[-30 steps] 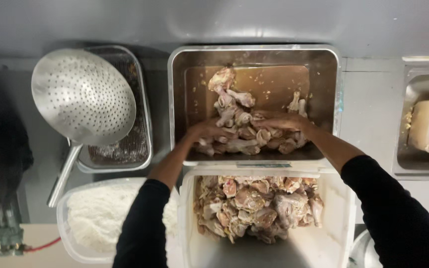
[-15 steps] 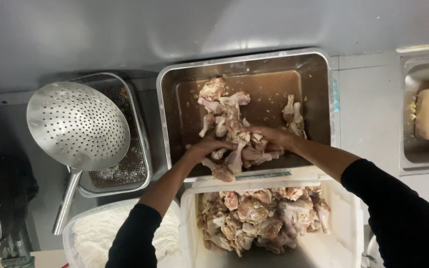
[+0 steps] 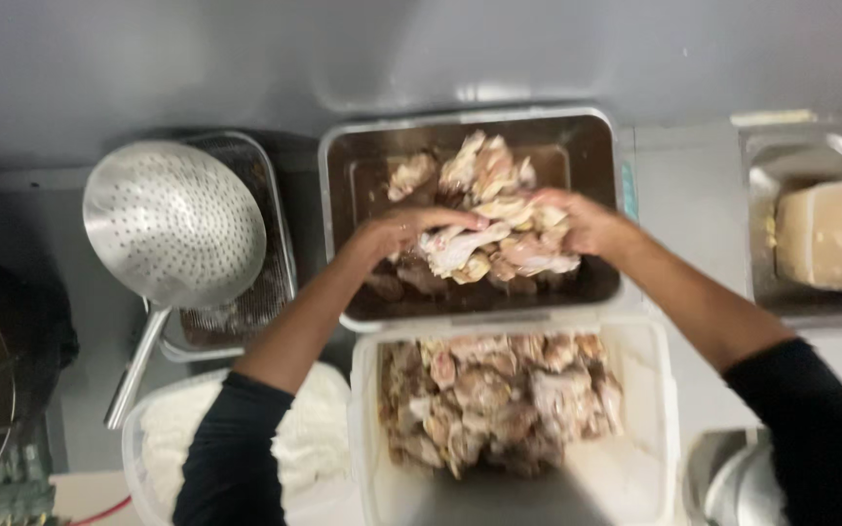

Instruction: The person transfers raw chicken pieces from a metal tray into a white plastic container. They then retrieve a carton of eggs and crack several eggs directly into the container with the chicken, mixing the contents by hand.

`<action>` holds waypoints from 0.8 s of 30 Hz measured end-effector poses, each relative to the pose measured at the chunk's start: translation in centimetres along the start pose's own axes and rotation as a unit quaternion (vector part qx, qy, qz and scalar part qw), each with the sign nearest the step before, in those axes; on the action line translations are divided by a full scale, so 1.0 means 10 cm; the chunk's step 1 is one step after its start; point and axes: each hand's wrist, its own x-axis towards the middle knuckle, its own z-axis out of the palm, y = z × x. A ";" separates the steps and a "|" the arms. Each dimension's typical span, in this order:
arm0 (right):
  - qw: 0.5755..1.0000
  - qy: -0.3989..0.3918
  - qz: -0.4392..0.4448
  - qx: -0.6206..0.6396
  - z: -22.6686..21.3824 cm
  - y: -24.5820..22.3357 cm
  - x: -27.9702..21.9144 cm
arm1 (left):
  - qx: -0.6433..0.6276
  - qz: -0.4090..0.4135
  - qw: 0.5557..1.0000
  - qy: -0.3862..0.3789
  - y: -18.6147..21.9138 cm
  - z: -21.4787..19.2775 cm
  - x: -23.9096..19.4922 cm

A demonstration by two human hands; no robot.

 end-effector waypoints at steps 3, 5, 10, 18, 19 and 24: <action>0.998 -0.044 -0.036 0.011 0.12 0.17 -0.61 | 0.012 0.046 0.995 0.086 0.23 0.28 -0.47; 0.999 0.034 0.002 -0.022 0.22 0.39 -1.20 | -0.019 0.010 0.999 0.037 0.23 0.55 -0.72; 0.937 0.084 -0.125 -0.314 0.70 1.16 -1.77 | -0.016 0.198 0.979 0.050 -0.26 1.43 -1.00; 0.857 0.238 -0.101 -0.446 0.70 2.08 -1.43 | 0.395 0.123 0.886 0.208 -1.26 2.49 -0.80; 0.797 0.251 -0.188 -0.516 0.76 2.15 -1.34 | 0.403 0.131 0.877 0.227 -1.32 2.49 -0.79; 0.625 0.215 -0.202 -0.723 0.97 2.51 -1.39 | 0.388 0.147 0.878 0.238 -1.62 2.49 -1.09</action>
